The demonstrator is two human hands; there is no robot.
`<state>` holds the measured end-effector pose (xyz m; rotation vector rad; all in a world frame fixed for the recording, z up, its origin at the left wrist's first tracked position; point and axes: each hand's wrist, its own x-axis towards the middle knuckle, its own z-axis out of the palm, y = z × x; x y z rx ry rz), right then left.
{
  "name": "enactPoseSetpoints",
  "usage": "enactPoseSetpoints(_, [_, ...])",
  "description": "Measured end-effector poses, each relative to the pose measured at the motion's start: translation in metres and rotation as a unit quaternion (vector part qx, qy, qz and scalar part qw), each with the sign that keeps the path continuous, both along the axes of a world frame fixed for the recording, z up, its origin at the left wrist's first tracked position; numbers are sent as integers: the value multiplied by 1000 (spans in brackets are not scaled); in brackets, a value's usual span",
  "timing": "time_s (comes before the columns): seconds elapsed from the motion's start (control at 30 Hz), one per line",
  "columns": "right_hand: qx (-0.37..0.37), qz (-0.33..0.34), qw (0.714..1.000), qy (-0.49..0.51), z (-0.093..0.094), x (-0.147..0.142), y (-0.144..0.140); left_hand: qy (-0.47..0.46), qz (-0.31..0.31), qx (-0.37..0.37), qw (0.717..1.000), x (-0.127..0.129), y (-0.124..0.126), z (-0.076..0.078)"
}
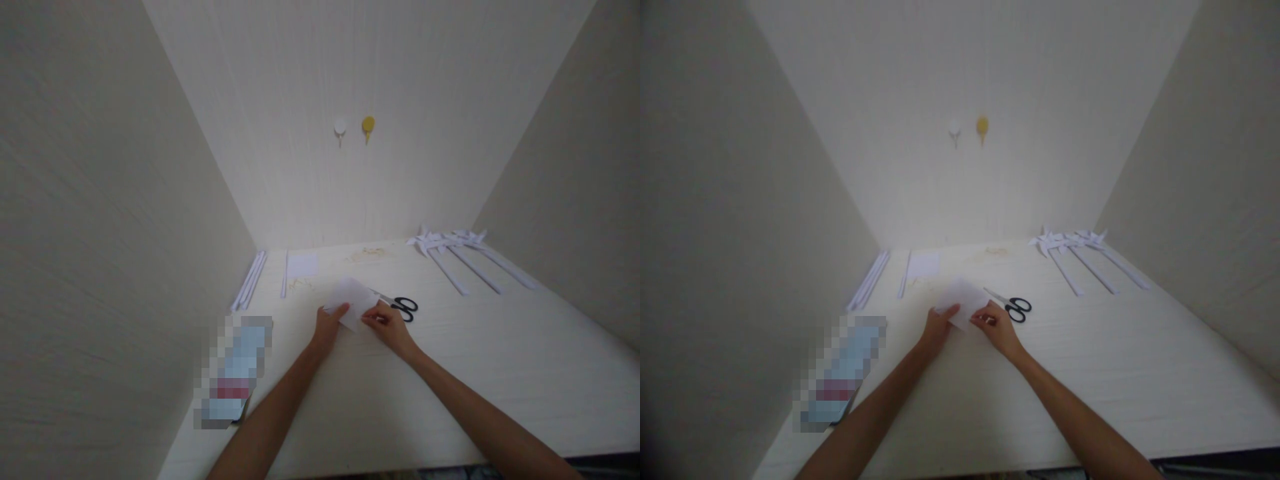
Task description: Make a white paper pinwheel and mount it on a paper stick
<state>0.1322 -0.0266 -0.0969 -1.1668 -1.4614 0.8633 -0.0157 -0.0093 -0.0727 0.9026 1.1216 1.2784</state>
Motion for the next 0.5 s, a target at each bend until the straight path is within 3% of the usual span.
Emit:
enactPoseSetpoints(0.23, [-11,10,997,72,0,2,5,41,-28,9,999,1,-2,-1])
enactPoseSetpoints(0.5, [-36,-19,996,84,-1,-1,3,62,-49,20,997,-1,-1,-4])
